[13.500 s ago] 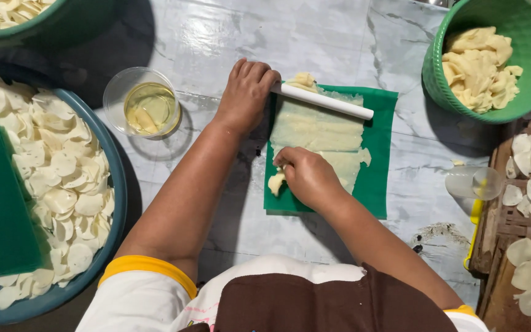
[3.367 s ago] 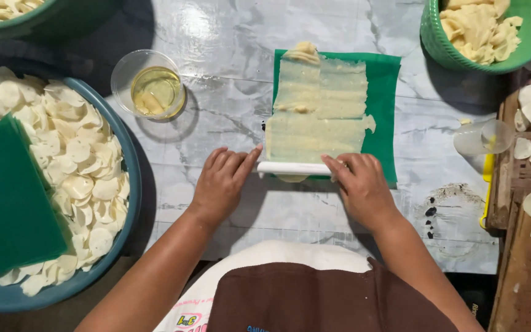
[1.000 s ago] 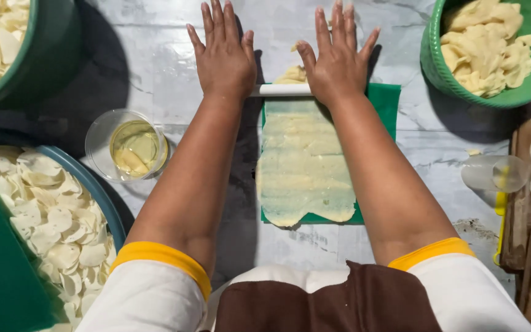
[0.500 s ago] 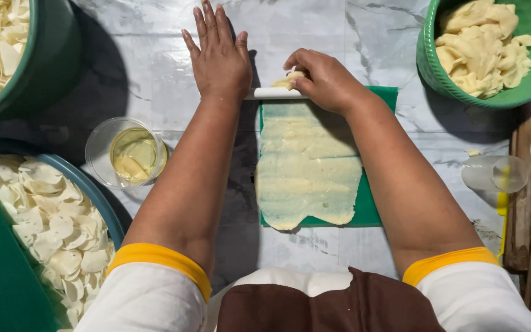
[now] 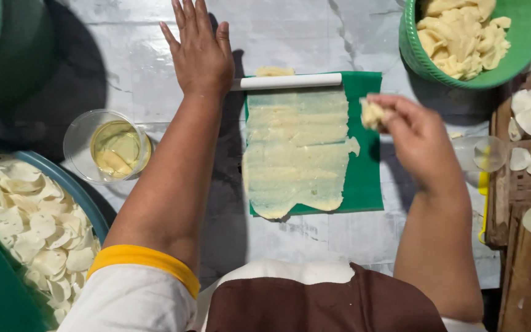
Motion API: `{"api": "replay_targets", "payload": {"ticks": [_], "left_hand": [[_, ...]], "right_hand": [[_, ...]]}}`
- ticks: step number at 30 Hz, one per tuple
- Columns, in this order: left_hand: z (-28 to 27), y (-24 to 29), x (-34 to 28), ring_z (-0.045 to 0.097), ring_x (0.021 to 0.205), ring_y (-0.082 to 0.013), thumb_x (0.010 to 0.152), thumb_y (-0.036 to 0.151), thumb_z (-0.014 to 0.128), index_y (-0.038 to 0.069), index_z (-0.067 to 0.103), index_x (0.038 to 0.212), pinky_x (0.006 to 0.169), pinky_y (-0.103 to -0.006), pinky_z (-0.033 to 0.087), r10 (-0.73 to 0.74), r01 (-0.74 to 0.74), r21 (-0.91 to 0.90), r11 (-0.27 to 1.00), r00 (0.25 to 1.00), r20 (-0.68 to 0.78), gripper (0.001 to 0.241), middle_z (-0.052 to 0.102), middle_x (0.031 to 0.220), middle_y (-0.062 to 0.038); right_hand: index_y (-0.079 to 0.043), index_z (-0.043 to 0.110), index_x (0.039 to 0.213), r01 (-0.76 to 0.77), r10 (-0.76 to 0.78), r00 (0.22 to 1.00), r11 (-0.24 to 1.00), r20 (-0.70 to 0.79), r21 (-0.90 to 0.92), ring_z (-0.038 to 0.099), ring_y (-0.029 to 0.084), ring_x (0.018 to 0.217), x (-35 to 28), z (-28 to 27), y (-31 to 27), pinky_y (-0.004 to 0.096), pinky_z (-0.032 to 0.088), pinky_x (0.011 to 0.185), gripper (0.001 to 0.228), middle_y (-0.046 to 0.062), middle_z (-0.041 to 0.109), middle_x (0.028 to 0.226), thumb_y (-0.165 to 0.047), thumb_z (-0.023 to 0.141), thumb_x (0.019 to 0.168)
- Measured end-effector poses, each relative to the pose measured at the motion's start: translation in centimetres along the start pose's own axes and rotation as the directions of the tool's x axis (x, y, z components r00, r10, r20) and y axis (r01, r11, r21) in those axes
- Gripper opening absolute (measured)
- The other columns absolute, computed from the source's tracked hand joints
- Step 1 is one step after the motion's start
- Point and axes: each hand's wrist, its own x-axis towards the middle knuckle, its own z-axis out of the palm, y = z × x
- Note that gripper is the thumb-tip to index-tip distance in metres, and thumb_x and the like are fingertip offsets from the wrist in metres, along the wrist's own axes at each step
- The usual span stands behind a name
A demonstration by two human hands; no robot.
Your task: Rolling out small portions of dough into thin sheets using a rolling pin on a mat
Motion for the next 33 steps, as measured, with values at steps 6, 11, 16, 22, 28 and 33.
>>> {"api": "replay_targets", "payload": {"ticks": [6,11,16,22,28,33], "left_hand": [[-0.4,0.0,-4.1,0.0,0.157,-0.0306,0.114,0.046,0.026,0.007,0.029,0.167,0.124,-0.0626,-0.003,0.098,-0.099,-0.051,0.994,0.995,-0.022,0.066,0.008,0.17,-0.013],[0.1,-1.1,-8.9,0.027,0.146,-0.0397,0.104,0.033,0.07,0.016,0.06,0.139,0.114,-0.076,0.002,0.325,-0.355,-0.133,0.925,0.924,-0.203,0.04,0.041,0.154,-0.013],[2.2,-1.0,-11.8,0.057,0.125,-0.0325,0.088,0.033,0.082,0.031,0.069,0.116,0.11,-0.0797,0.014,0.419,-0.466,-0.14,0.874,0.867,-0.27,0.03,0.063,0.121,0.002],[3.0,0.3,-12.7,0.059,0.119,-0.0282,0.091,0.024,0.077,0.03,0.063,0.133,0.114,-0.0742,0.018,0.402,-0.431,-0.088,0.898,0.886,-0.229,0.045,0.064,0.118,0.0],[4.5,1.3,-12.4,0.062,0.11,-0.0327,0.084,0.01,0.075,0.018,0.058,0.124,0.115,-0.0712,0.024,0.479,-0.47,0.093,0.878,0.861,-0.169,0.045,0.06,0.11,-0.006],[4.2,1.7,-11.6,0.065,0.095,-0.0317,0.093,0.015,0.068,0.017,0.061,0.118,0.112,-0.0647,0.031,0.535,-0.482,0.233,0.845,0.783,-0.317,0.026,0.06,0.102,-0.008]], "right_hand": [[-0.014,0.061,0.131,-0.22,0.223,0.96,0.975,-0.169,0.039,0.07,0.019,0.094,-5.7,4.8,12.1,0.028,0.059,0.083,0.039,0.014,0.064,0.108,-0.001,0.055,0.094],[-0.013,0.065,0.108,-0.013,-0.112,0.939,0.933,-0.324,-0.36,0.063,0.031,0.092,-7.9,6.5,12.6,0.046,0.049,0.072,0.017,0.012,0.057,0.11,-0.01,0.069,0.091],[-0.016,0.075,0.115,0.14,-0.317,0.872,0.892,-0.374,-0.429,0.07,0.034,0.098,-7.8,6.7,15.6,0.04,0.061,0.081,0.031,0.008,0.061,0.108,-0.001,0.067,0.088],[-0.009,0.066,0.118,0.249,-0.311,0.867,0.947,-0.389,-0.202,0.069,0.042,0.104,-7.3,6.4,15.3,0.047,0.058,0.089,0.043,0.021,0.069,0.108,0.009,0.046,0.084],[-0.022,0.072,0.104,0.194,-0.277,0.903,0.945,-0.327,-0.265,0.07,0.032,0.1,-5.8,6.6,18.5,0.039,0.059,0.088,0.025,0.003,0.063,0.101,-0.003,0.065,0.089],[-0.002,0.066,0.131,0.079,-0.04,0.993,0.921,-0.11,0.381,0.068,0.039,0.113,-4.9,5.5,17.5,0.041,0.061,0.091,0.057,0.034,0.064,0.127,0.015,0.035,0.086]]}}
